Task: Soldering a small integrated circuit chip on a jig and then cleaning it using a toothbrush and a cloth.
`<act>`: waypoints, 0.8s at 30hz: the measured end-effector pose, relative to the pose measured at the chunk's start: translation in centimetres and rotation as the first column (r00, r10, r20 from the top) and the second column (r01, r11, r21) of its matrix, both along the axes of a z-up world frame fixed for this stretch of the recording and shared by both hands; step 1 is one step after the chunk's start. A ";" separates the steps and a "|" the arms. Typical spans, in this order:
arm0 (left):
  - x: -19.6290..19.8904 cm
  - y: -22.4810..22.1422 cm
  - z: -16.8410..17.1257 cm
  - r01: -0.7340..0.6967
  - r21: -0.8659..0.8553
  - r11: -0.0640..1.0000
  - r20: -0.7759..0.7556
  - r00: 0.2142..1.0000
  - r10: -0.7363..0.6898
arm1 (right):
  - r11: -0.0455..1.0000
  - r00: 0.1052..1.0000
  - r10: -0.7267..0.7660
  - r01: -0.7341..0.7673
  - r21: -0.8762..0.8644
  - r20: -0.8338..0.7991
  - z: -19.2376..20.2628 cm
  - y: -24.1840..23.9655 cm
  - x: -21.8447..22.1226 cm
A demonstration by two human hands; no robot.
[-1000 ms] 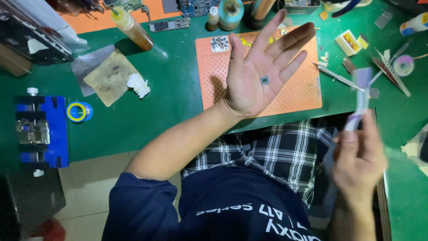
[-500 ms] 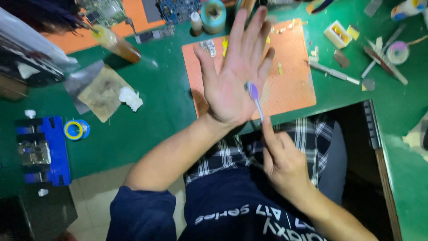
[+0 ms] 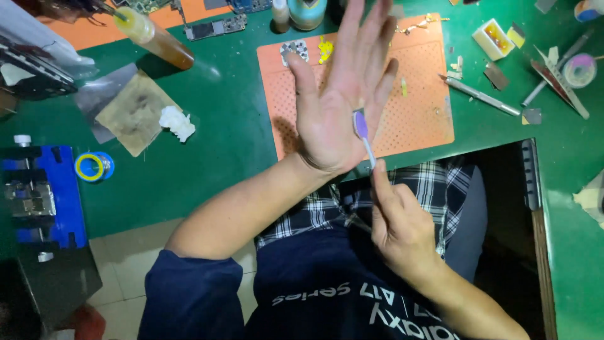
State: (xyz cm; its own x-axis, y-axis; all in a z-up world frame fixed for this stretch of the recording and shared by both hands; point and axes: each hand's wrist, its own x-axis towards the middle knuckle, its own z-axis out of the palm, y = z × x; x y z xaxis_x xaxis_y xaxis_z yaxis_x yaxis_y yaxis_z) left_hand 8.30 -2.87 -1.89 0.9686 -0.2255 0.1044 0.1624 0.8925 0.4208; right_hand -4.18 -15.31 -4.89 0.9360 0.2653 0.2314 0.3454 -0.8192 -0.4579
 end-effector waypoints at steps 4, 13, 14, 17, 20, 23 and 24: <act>0.0 -0.3 0.5 0.038 -0.190 0.981 -0.175 0.982 -0.071 | 0.999 0.998 0.035 -0.036 0.000 0.058 0.7 -0.4 0.7; 0.6 1.4 3.0 0.081 -0.302 0.950 -0.266 0.949 -0.166 | 0.997 0.996 0.069 -0.071 -0.032 -0.063 1.0 -3.8 1.7; 0.6 1.7 3.3 0.100 -0.353 0.930 -0.304 0.928 -0.215 | 0.987 0.988 0.155 -0.155 -0.036 0.007 1.3 -5.2 2.0; 0.6 1.6 2.1 0.209 -0.431 0.878 -0.261 0.903 -0.342 | 0.940 0.934 0.341 -0.334 -0.074 0.108 3.5 -9.0 4.7; 0.5 1.7 2.6 0.297 -0.475 0.829 -0.230 0.867 -0.442 | 0.875 0.878 0.466 -0.440 -0.199 0.106 6.2 -8.3 8.2; 0.7 1.5 3.0 0.329 -0.532 0.781 -0.253 0.818 -0.517 | 0.838 0.873 0.483 -0.441 -0.321 0.062 6.9 -8.9 10.9; 0.8 1.5 2.9 0.363 -0.543 0.758 -0.227 0.805 -0.548 | 0.833 0.872 0.486 -0.439 -0.337 0.064 6.6 -9.4 11.7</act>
